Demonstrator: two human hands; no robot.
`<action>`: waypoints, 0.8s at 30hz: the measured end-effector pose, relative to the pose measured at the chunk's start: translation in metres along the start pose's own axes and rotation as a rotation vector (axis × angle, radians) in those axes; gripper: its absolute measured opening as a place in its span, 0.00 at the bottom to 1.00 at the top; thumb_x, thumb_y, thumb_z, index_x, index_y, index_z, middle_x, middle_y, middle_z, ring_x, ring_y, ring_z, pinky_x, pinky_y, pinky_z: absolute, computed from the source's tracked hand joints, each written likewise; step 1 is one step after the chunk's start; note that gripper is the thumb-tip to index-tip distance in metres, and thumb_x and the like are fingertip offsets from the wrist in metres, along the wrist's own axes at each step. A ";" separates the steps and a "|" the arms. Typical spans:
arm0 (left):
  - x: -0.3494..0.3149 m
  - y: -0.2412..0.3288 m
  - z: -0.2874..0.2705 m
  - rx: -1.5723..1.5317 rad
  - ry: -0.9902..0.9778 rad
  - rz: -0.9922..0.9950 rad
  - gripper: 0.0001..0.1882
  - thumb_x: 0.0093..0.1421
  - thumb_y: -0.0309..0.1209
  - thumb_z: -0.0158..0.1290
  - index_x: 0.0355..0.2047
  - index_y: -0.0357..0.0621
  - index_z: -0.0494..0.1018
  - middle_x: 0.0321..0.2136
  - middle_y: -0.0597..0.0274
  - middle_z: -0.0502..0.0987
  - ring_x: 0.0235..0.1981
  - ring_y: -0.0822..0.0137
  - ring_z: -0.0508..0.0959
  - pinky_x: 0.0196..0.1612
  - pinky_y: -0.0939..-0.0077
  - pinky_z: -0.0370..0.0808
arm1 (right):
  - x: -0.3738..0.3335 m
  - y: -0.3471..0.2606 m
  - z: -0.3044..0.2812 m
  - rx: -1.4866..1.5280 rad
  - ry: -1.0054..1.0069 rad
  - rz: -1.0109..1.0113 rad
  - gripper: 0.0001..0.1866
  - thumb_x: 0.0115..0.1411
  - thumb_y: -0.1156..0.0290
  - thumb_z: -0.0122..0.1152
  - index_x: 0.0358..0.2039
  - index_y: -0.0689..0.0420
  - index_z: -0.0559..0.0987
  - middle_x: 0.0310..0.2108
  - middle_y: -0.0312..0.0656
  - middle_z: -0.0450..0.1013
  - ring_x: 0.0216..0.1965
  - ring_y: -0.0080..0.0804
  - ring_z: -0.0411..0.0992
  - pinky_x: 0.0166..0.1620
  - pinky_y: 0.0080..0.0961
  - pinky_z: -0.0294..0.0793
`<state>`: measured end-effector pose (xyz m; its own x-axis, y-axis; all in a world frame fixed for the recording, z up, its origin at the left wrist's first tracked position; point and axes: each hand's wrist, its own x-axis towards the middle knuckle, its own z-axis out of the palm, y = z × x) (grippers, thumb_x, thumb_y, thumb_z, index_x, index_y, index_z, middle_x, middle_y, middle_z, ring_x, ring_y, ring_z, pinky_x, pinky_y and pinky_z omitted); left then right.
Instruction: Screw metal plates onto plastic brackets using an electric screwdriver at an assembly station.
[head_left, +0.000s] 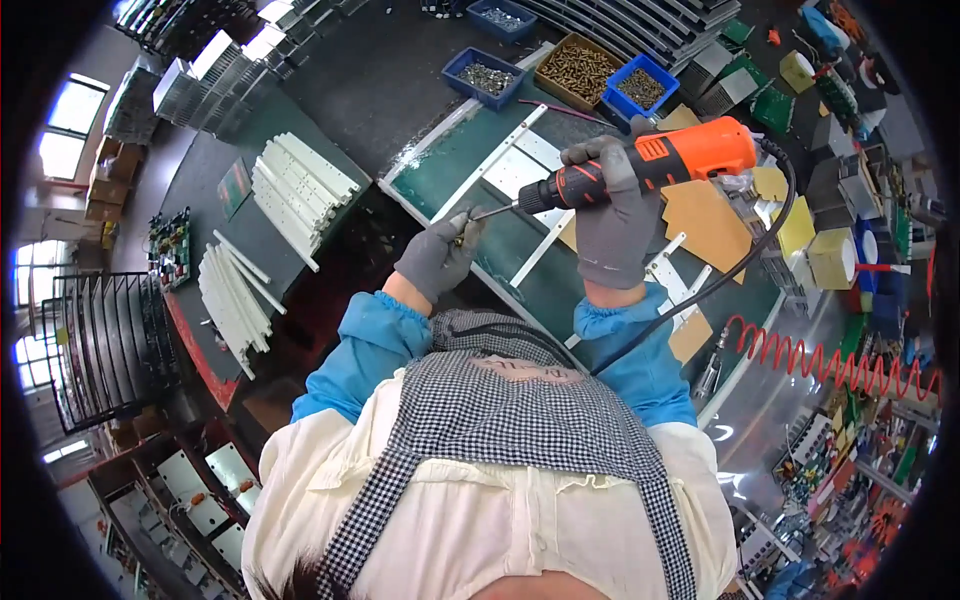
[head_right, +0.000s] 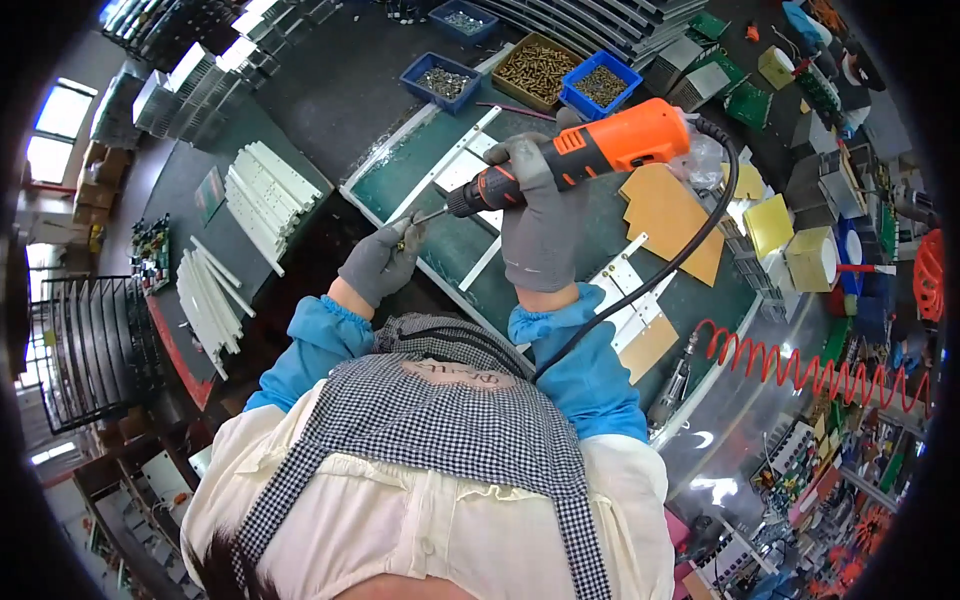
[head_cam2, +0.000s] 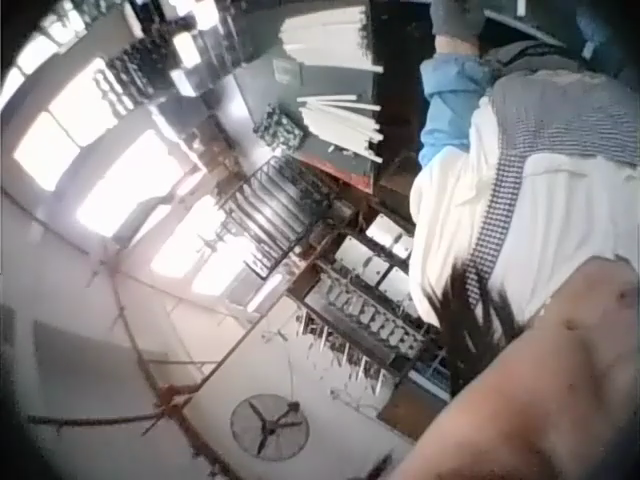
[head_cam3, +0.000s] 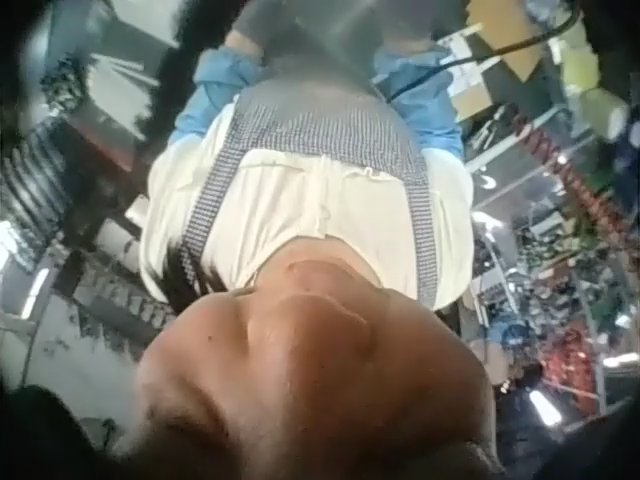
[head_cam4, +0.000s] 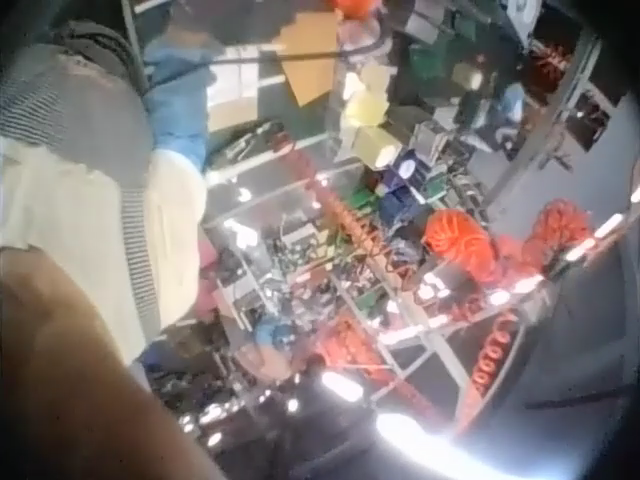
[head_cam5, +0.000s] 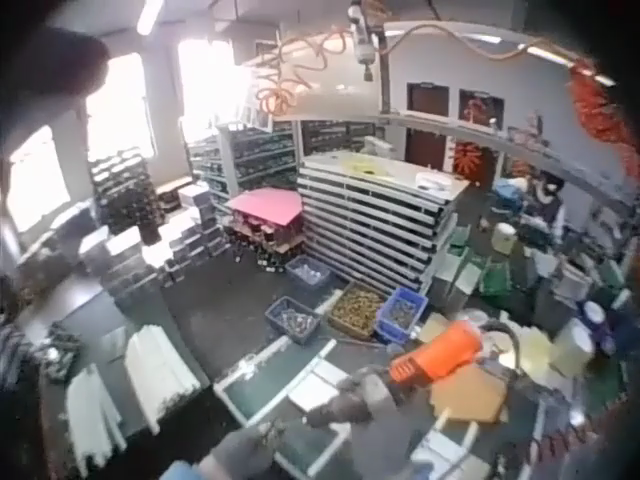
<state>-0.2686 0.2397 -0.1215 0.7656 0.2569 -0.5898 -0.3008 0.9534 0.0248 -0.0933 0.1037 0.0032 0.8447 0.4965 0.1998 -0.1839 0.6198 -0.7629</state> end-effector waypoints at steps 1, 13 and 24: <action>-0.002 -0.002 -0.002 0.000 0.004 0.009 0.15 0.70 0.25 0.44 0.53 0.30 0.66 0.45 0.51 0.72 0.45 0.63 0.78 0.46 0.82 0.81 | -0.002 -0.001 0.000 0.008 -0.003 0.006 0.34 0.62 0.68 0.61 0.62 0.62 0.56 0.34 0.46 0.75 0.37 0.37 0.76 0.46 0.36 0.76; 0.017 -0.008 -0.074 1.553 -0.041 0.707 0.15 0.71 0.37 0.47 0.42 0.35 0.72 0.29 0.65 0.75 0.28 0.74 0.73 0.29 0.82 0.73 | -0.010 0.003 -0.004 0.070 0.016 0.074 0.35 0.60 0.71 0.62 0.63 0.60 0.56 0.36 0.42 0.73 0.37 0.34 0.76 0.44 0.35 0.75; 0.018 0.003 0.025 0.488 0.118 0.032 0.14 0.69 0.39 0.51 0.40 0.39 0.72 0.34 0.61 0.77 0.28 0.78 0.74 0.33 0.93 0.76 | 0.005 0.031 0.000 -0.054 0.215 -0.098 0.36 0.60 0.71 0.62 0.63 0.62 0.54 0.33 0.43 0.74 0.35 0.33 0.75 0.44 0.35 0.75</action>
<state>-0.2413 0.2516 -0.1115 0.6822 0.2943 -0.6693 -0.0005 0.9156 0.4021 -0.0950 0.1250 -0.0195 0.9458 0.2913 0.1434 -0.0734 0.6221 -0.7795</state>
